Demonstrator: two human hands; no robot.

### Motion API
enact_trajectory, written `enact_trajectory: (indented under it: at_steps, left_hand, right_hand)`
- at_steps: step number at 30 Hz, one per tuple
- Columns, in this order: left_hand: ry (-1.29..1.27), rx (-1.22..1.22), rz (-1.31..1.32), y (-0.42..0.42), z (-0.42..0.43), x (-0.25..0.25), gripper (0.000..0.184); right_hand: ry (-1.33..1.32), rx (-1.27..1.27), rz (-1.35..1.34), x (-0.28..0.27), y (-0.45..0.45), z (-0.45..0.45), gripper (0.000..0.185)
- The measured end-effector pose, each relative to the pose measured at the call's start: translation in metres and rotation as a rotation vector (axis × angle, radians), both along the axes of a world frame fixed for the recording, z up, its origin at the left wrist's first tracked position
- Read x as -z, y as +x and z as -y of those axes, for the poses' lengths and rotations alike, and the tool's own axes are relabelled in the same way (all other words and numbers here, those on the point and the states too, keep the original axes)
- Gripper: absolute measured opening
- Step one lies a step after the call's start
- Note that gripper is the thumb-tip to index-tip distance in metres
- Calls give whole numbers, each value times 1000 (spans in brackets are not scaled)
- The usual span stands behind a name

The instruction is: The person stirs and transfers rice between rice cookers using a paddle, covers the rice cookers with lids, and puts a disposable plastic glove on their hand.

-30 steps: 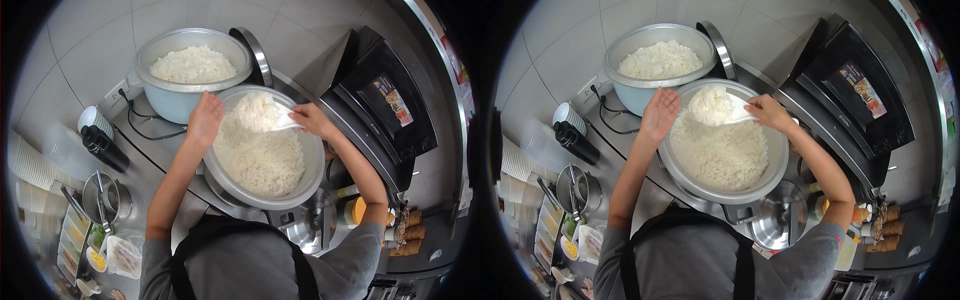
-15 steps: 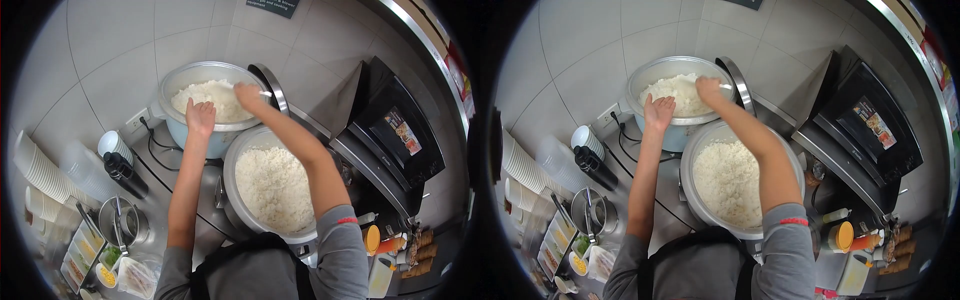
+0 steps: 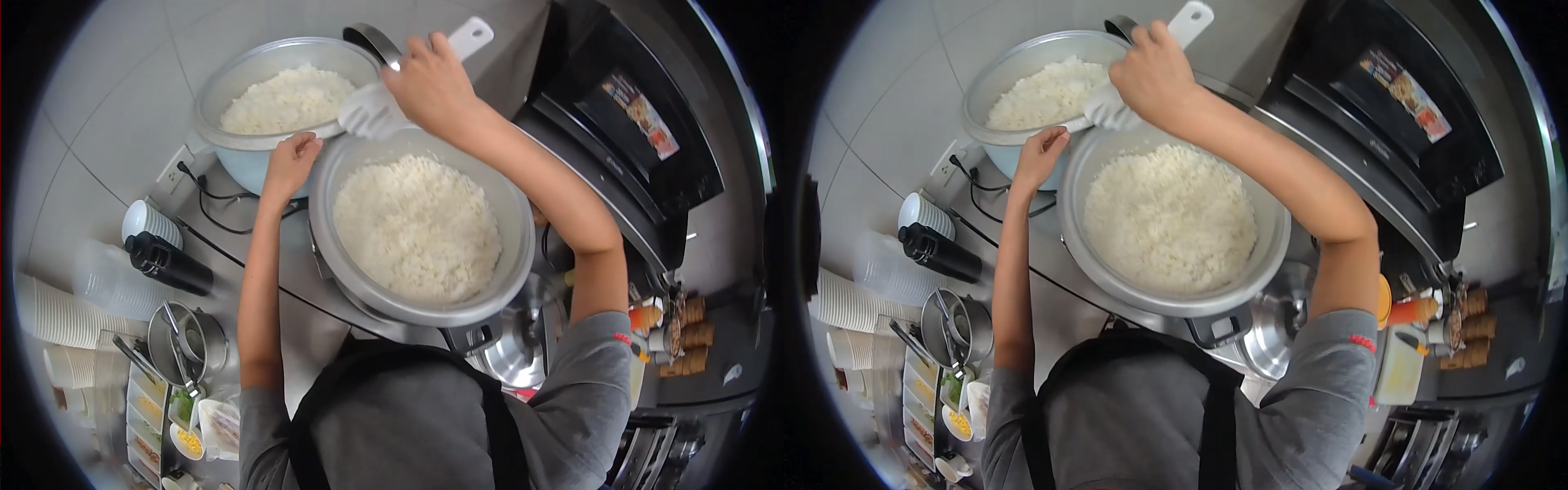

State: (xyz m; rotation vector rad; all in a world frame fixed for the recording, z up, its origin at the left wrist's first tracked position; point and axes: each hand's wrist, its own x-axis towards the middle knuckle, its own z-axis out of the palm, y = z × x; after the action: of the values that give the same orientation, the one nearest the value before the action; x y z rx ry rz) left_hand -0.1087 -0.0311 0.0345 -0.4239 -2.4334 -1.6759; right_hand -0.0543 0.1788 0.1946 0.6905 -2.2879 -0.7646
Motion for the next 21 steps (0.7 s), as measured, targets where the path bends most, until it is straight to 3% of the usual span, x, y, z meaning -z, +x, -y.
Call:
enact_trajectory:
  at_steps: [4,8,13,21]
  left_hand:
    - [-251,67,30,4,-19,4,48]
    - [-426,-37,-97,0,-27,23,52]
    - [30,82,242,-6,-27,31,46]
    - [78,67,238,0,-30,25,37]
  right_hand:
    - [116,-41,263,58,19,-39,6]
    - [-23,-233,306,115,-5,-67,5]
    - [-1,-141,506,104,-8,-52,19]
    - [113,-204,616,87,-10,-40,19]
